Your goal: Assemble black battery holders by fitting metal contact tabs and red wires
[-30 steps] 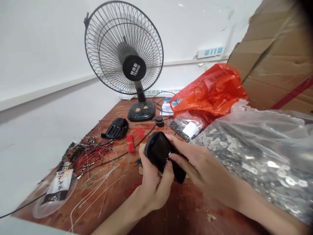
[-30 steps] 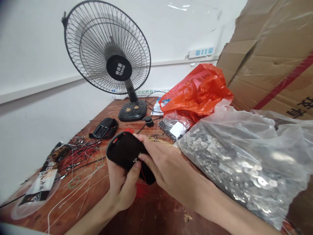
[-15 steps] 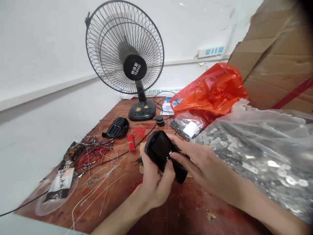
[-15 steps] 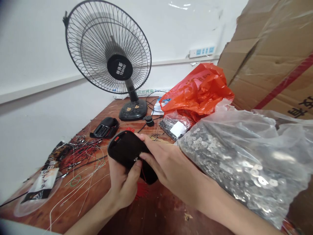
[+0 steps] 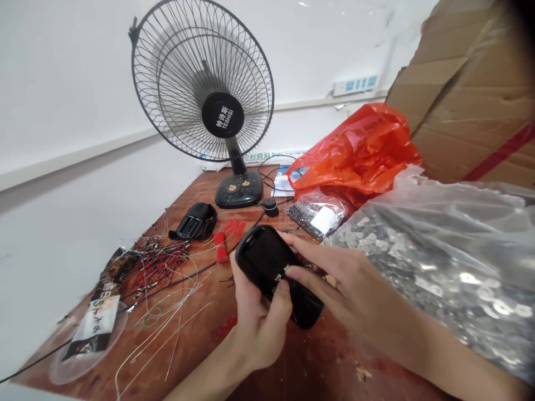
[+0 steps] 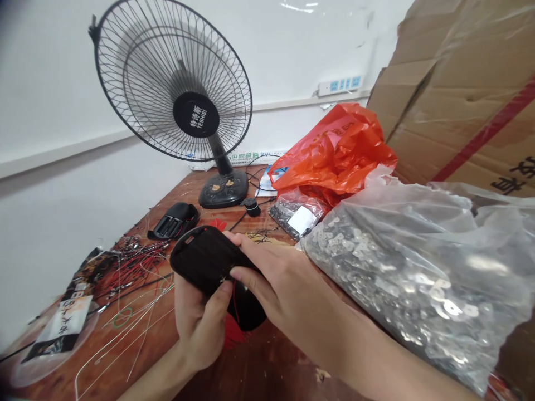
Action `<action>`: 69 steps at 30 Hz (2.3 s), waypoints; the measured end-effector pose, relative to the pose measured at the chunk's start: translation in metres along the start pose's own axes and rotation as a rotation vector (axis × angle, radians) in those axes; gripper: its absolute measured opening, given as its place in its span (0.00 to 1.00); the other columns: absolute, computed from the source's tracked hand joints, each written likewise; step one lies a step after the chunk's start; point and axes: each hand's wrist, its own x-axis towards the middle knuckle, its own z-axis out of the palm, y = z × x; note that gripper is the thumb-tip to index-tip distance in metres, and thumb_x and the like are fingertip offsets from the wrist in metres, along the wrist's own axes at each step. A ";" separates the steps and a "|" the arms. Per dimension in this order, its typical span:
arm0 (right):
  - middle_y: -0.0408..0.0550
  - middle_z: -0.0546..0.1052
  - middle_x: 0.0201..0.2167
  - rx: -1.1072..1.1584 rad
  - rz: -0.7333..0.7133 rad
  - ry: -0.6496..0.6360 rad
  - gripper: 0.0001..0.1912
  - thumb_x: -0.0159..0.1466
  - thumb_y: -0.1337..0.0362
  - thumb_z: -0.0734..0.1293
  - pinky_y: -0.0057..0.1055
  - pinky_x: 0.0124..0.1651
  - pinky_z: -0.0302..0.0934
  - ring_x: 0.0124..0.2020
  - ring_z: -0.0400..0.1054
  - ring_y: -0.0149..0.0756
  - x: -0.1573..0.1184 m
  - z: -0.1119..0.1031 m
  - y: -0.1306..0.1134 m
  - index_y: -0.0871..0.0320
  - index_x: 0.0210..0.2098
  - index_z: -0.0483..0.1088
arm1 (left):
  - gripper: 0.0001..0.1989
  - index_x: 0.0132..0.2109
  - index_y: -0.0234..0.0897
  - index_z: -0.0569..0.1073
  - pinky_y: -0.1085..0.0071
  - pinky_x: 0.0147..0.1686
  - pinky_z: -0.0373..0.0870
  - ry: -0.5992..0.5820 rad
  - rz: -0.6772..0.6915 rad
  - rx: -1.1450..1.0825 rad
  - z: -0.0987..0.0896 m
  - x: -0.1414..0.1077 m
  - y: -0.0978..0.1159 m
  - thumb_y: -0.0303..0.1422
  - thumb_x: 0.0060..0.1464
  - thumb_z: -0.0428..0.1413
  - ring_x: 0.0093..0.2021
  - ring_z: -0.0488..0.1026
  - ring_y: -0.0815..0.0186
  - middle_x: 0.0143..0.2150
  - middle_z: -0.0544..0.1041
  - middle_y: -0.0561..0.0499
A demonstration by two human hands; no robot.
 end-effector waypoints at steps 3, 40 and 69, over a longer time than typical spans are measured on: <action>0.32 0.74 0.55 0.027 0.016 0.024 0.20 0.73 0.60 0.61 0.21 0.56 0.60 0.53 0.69 0.24 0.001 0.001 0.000 0.45 0.63 0.62 | 0.27 0.65 0.46 0.59 0.70 0.56 0.69 0.012 -0.002 -0.031 0.001 0.000 -0.002 0.22 0.62 0.51 0.55 0.71 0.66 0.57 0.71 0.47; 0.46 0.79 0.44 0.674 0.366 -0.094 0.24 0.66 0.56 0.69 0.27 0.50 0.71 0.48 0.74 0.35 0.016 -0.015 0.007 0.57 0.59 0.69 | 0.11 0.43 0.35 0.79 0.78 0.32 0.71 0.118 -0.750 -0.620 0.001 0.038 0.032 0.31 0.51 0.63 0.33 0.77 0.68 0.39 0.80 0.48; 0.47 0.75 0.54 0.540 0.261 -0.188 0.23 0.66 0.60 0.69 0.31 0.48 0.71 0.47 0.74 0.35 0.016 -0.019 0.010 0.52 0.59 0.69 | 0.27 0.59 0.39 0.67 0.57 0.56 0.64 -0.151 -0.451 -0.657 -0.010 0.021 0.016 0.26 0.51 0.50 0.57 0.69 0.53 0.58 0.71 0.45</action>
